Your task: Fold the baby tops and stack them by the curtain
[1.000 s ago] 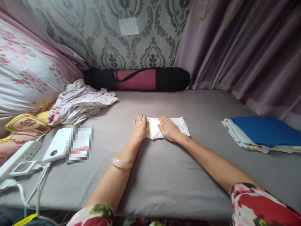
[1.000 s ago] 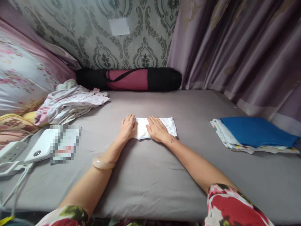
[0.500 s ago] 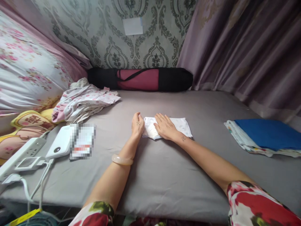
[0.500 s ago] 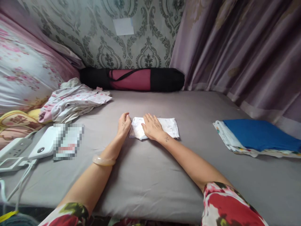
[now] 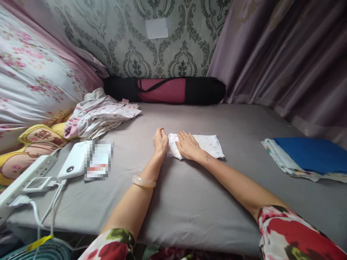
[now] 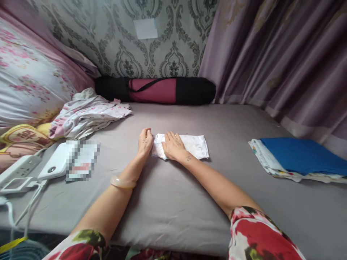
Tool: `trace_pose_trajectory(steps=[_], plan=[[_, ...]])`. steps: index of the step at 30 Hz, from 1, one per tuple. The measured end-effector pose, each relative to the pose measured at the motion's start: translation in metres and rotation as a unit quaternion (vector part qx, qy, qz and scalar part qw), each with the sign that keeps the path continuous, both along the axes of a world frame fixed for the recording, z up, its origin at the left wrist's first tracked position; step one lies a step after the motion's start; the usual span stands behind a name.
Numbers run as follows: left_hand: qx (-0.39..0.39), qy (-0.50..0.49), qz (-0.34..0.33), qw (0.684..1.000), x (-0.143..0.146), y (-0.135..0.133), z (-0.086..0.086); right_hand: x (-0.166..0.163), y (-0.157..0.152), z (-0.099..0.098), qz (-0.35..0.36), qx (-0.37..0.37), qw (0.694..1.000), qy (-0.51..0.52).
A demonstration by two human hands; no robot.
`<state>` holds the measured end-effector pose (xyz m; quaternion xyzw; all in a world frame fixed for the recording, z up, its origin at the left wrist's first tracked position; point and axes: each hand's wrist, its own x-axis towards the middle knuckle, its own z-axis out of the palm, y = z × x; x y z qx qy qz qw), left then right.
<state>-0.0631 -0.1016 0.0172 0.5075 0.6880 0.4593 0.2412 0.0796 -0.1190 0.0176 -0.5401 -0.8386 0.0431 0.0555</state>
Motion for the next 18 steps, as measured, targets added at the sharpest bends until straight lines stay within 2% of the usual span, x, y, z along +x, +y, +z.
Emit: trace_pose_trajectory(steps=[8,13,18], plan=[[0.003,0.002,-0.009,1.0,0.0,0.002,-0.003,-0.037,-0.002,-0.002,0.016,-0.015,0.999,0.04],[0.02,0.022,-0.027,0.999,0.003,0.0,-0.004,-0.038,-0.001,-0.006,0.011,-0.031,0.998,0.062],[0.045,0.056,-0.047,0.996,0.008,-0.004,-0.004,-0.03,-0.001,0.002,0.02,-0.052,0.994,0.094]])
